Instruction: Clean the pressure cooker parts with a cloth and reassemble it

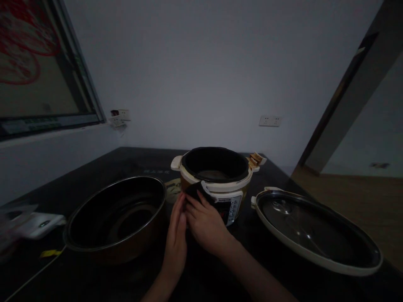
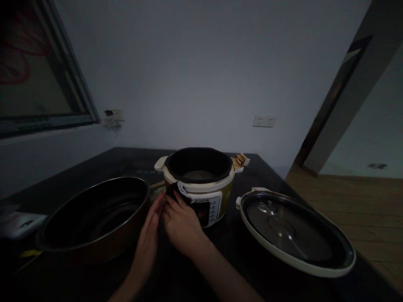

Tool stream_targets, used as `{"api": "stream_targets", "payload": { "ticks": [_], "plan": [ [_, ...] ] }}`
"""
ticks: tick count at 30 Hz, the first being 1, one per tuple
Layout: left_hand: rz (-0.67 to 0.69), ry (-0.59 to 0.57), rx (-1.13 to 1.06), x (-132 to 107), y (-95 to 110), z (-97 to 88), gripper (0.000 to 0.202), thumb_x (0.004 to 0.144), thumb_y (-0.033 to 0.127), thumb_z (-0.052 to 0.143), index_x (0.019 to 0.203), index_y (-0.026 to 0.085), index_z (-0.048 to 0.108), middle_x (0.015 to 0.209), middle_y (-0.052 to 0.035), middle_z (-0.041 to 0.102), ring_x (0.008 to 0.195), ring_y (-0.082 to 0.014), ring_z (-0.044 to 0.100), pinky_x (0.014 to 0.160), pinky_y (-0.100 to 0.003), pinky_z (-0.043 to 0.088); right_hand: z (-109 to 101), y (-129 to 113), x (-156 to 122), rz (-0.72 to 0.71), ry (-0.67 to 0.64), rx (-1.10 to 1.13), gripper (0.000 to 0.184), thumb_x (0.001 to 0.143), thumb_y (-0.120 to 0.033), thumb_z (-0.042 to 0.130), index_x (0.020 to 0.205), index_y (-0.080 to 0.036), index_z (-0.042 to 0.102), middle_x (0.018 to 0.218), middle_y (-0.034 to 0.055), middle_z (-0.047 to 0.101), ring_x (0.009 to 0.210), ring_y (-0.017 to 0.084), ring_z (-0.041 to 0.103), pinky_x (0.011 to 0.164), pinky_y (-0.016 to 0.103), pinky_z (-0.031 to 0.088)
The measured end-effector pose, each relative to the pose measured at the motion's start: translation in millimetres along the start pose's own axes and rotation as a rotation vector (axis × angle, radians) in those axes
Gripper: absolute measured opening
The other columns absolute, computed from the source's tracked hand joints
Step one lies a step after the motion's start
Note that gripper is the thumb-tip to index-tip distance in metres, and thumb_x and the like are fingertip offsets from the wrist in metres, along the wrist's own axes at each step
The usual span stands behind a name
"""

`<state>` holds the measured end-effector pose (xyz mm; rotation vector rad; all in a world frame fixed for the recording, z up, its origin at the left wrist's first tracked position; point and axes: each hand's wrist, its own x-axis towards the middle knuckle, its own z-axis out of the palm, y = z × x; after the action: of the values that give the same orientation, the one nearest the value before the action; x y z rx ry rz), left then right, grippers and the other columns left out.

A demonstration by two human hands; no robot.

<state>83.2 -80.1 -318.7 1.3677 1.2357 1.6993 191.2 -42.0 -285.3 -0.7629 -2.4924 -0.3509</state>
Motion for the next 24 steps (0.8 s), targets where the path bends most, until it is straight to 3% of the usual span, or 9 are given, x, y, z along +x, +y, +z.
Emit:
{"api": "stream_targets", "payload": {
  "ticks": [4, 7, 11, 14, 16, 18, 21, 24],
  "plan": [
    [-0.121, -0.037, -0.048, -1, -12, 11.3, 0.065, 0.091, 0.06, 0.034, 0.143, 0.021, 0.041, 0.153, -0.0061, 0.035, 0.143, -0.0226, 0.029, 0.118, -0.04, 0.024, -23, 3, -12, -0.071, 0.019, 0.244, 0.027, 0.081, -0.012, 0.047, 0.094, -0.014, 0.071, 0.091, 0.0098, 0.073, 0.1, 0.022, 0.065, 0.114, 0.047, 0.031],
    [-0.098, -0.052, -0.067, 3, -11, 19.3, 0.068, 0.092, 0.059, 0.035, 0.148, 0.02, 0.032, 0.157, -0.0053, 0.026, 0.145, -0.02, 0.02, 0.12, -0.039, 0.015, -52, 5, -23, -0.04, 0.127, 0.375, 0.03, 0.081, -0.009, 0.046, 0.099, -0.018, 0.068, 0.092, 0.0063, 0.074, 0.093, 0.018, 0.067, 0.107, 0.042, 0.041],
    [-0.067, -0.033, -0.043, 32, -8, 25.0, 0.068, 0.093, 0.052, 0.039, 0.151, 0.019, 0.022, 0.16, -0.0038, 0.015, 0.147, -0.0174, 0.01, 0.12, -0.037, 0.008, -92, 17, -28, 0.238, 0.387, 0.389, 0.026, 0.088, -0.015, 0.045, 0.099, -0.021, 0.068, 0.094, 0.0054, 0.074, 0.09, 0.017, 0.068, 0.085, 0.033, 0.053],
    [-0.114, 0.052, -0.026, 65, -11, 27.2, 0.063, 0.096, 0.043, 0.038, 0.151, 0.02, 0.019, 0.161, -0.0043, 0.012, 0.147, -0.0172, 0.009, 0.12, -0.038, 0.008, -105, 39, -13, 0.489, 0.454, 0.34, 0.025, 0.09, -0.024, 0.045, 0.097, -0.02, 0.069, 0.097, 0.0064, 0.073, 0.092, 0.019, 0.067, 0.083, 0.034, 0.052],
    [-0.129, 0.082, -0.029, 83, -14, 29.1, 0.058, 0.097, 0.04, 0.032, 0.151, 0.019, 0.021, 0.16, -0.0057, 0.014, 0.147, -0.0174, 0.01, 0.12, -0.038, 0.009, -103, 55, 5, 0.558, 0.376, 0.296, 0.03, 0.091, -0.028, 0.044, 0.105, -0.018, 0.068, 0.105, 0.0077, 0.072, 0.1, 0.021, 0.066, 0.09, 0.036, 0.049],
    [-0.126, 0.103, -0.034, 91, -14, 32.1, 0.057, 0.098, 0.039, 0.029, 0.15, 0.015, 0.023, 0.16, -0.009, 0.016, 0.147, -0.0176, 0.012, 0.119, -0.037, 0.01, -96, 68, 27, 0.594, 0.162, 0.224, 0.034, 0.093, -0.032, 0.044, 0.115, -0.017, 0.066, 0.113, 0.0089, 0.071, 0.106, 0.023, 0.064, 0.093, 0.036, 0.047],
    [-0.089, 0.135, -0.035, 88, -10, 38.1, 0.06, 0.097, 0.04, 0.033, 0.15, 0.014, 0.02, 0.161, -0.0076, 0.009, 0.147, -0.0156, 0.005, 0.12, -0.035, 0.004, -88, 77, 54, 0.525, -0.213, 0.085, 0.042, 0.095, -0.047, 0.039, 0.113, -0.021, 0.068, 0.112, 0.0104, 0.071, 0.104, 0.028, 0.065, 0.087, 0.041, 0.049],
    [-0.072, 0.153, -0.053, 82, -7, 42.2, 0.066, 0.095, 0.045, 0.038, 0.151, 0.015, 0.02, 0.161, -0.0074, 0.006, 0.148, -0.0164, 0.002, 0.12, -0.035, 0.001, -86, 80, 66, 0.441, -0.375, 0.02, 0.052, 0.095, -0.055, 0.032, 0.109, -0.023, 0.07, 0.107, 0.0115, 0.072, 0.098, 0.032, 0.067, 0.079, 0.043, 0.05]
  ]
}}
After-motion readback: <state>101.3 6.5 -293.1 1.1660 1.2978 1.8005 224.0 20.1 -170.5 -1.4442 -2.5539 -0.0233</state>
